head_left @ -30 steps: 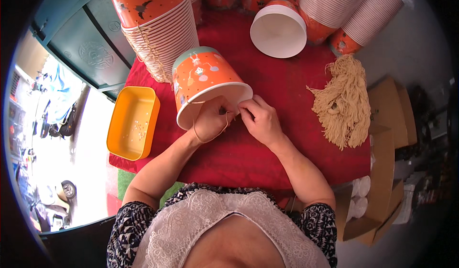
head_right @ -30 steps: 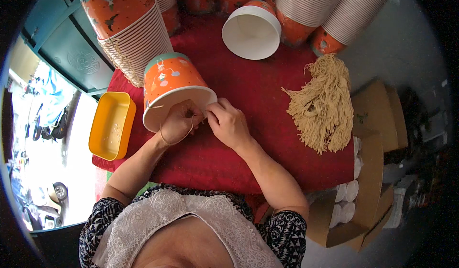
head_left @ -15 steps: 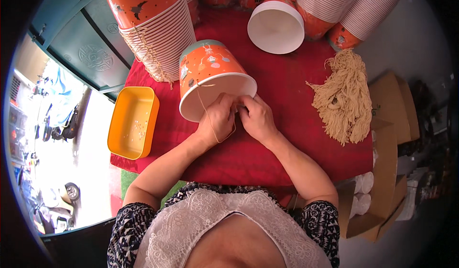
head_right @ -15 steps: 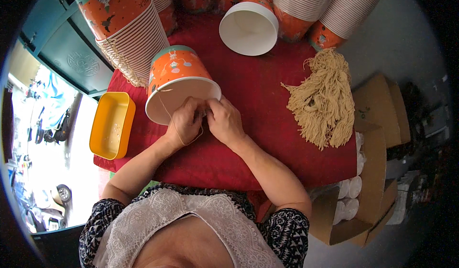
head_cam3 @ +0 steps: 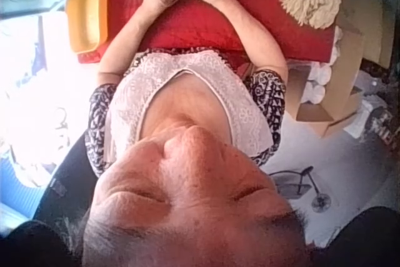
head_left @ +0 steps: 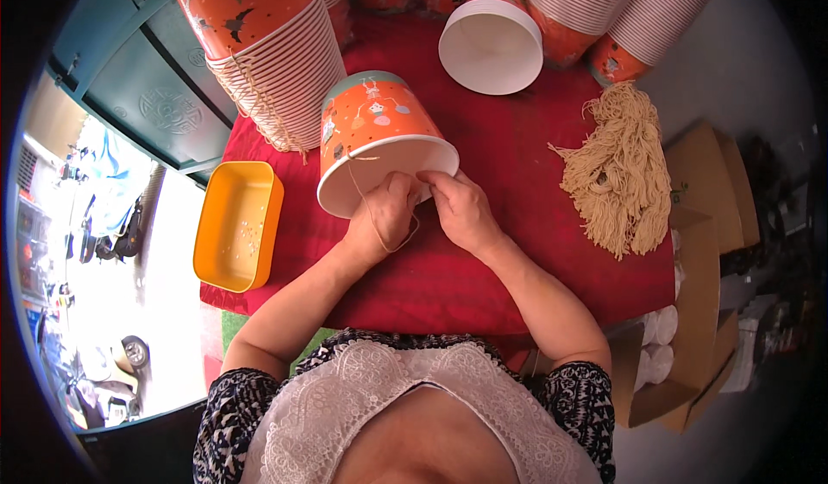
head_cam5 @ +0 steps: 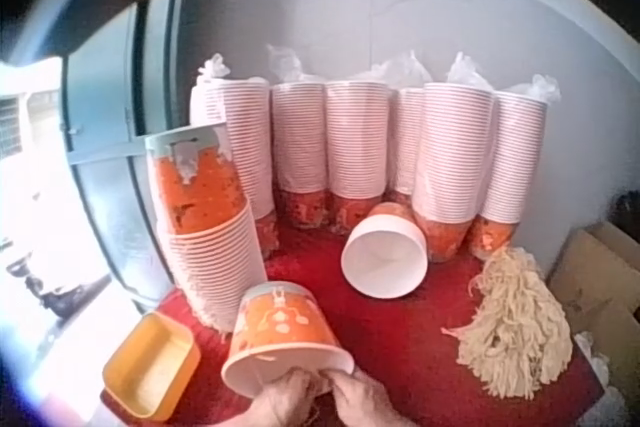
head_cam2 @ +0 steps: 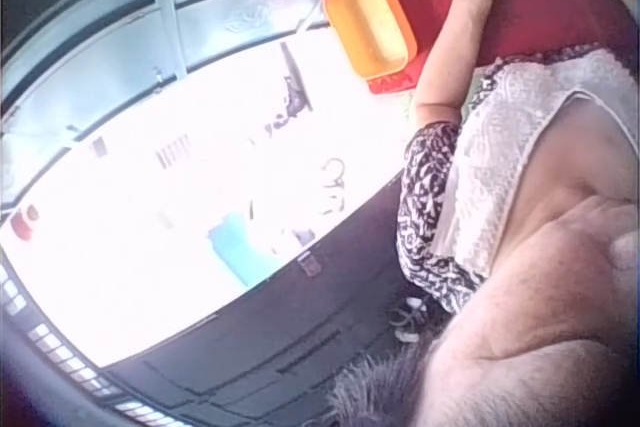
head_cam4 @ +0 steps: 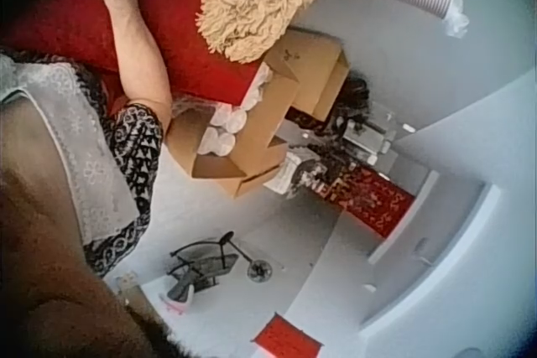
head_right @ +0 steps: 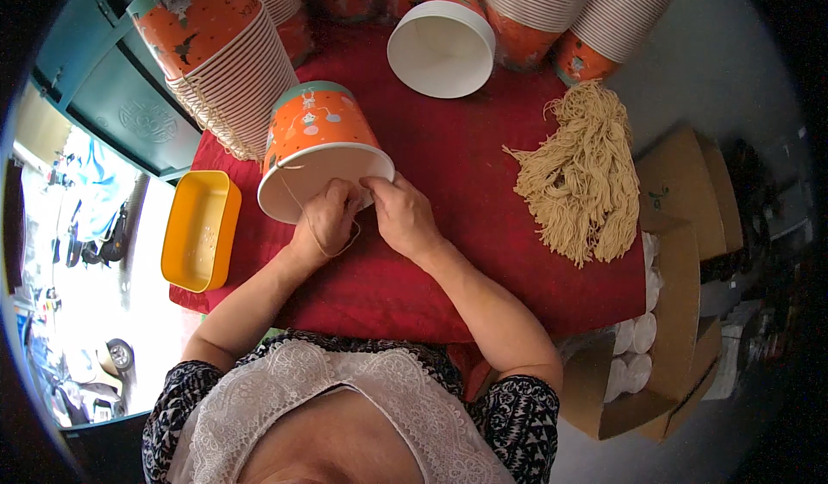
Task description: Threading and knotting strings through pre-punched holes in paper buckets to attach handles.
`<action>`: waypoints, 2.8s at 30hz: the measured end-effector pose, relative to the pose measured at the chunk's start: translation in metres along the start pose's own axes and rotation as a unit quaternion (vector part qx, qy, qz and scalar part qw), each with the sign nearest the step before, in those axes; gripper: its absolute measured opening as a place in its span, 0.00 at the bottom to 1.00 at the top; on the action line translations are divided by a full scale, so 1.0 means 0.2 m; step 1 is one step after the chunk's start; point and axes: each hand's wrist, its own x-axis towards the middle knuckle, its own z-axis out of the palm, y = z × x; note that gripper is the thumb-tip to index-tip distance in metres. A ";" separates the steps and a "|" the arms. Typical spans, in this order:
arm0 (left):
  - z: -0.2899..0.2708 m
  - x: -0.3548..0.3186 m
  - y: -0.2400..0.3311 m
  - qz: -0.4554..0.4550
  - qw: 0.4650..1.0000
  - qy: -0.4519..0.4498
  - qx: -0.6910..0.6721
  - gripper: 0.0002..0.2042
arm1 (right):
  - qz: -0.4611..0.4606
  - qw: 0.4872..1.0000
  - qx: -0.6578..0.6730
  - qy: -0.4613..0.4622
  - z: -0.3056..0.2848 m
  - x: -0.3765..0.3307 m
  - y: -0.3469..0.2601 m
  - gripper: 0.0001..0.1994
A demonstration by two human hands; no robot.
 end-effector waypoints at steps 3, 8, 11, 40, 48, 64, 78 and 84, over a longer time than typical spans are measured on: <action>-0.01 0.00 0.01 -0.007 1.000 -0.006 -0.021 0.06 | -0.011 0.999 0.046 -0.015 -0.02 0.01 0.01 0.10; -0.04 0.01 0.02 0.010 0.999 0.001 -0.046 0.07 | -0.009 0.997 0.048 -0.054 -0.05 0.02 -0.02 0.09; -0.06 0.01 0.04 -0.030 0.998 -0.020 -0.049 0.08 | 0.003 0.997 0.039 -0.068 -0.06 0.01 -0.02 0.06; -0.15 0.05 -0.02 -0.245 0.878 -0.126 -0.392 0.06 | -0.102 0.982 -0.060 -0.145 -0.08 -0.01 -0.05 0.05; -0.14 0.06 0.05 -0.134 0.966 -0.096 -0.201 0.06 | -0.065 0.989 -0.025 -0.129 -0.09 0.00 -0.04 0.04; -0.05 0.02 0.08 -0.077 0.992 -0.079 -0.054 0.05 | 0.019 0.997 0.032 -0.067 -0.08 0.00 -0.03 0.03; -0.06 0.02 0.05 -0.075 0.993 -0.067 -0.058 0.05 | 0.286 0.931 0.207 -0.097 -0.08 0.01 -0.17 0.10; -0.08 0.06 0.04 -0.219 0.954 -0.045 -0.198 0.06 | 0.193 0.972 0.101 -0.090 -0.04 -0.03 -0.06 0.09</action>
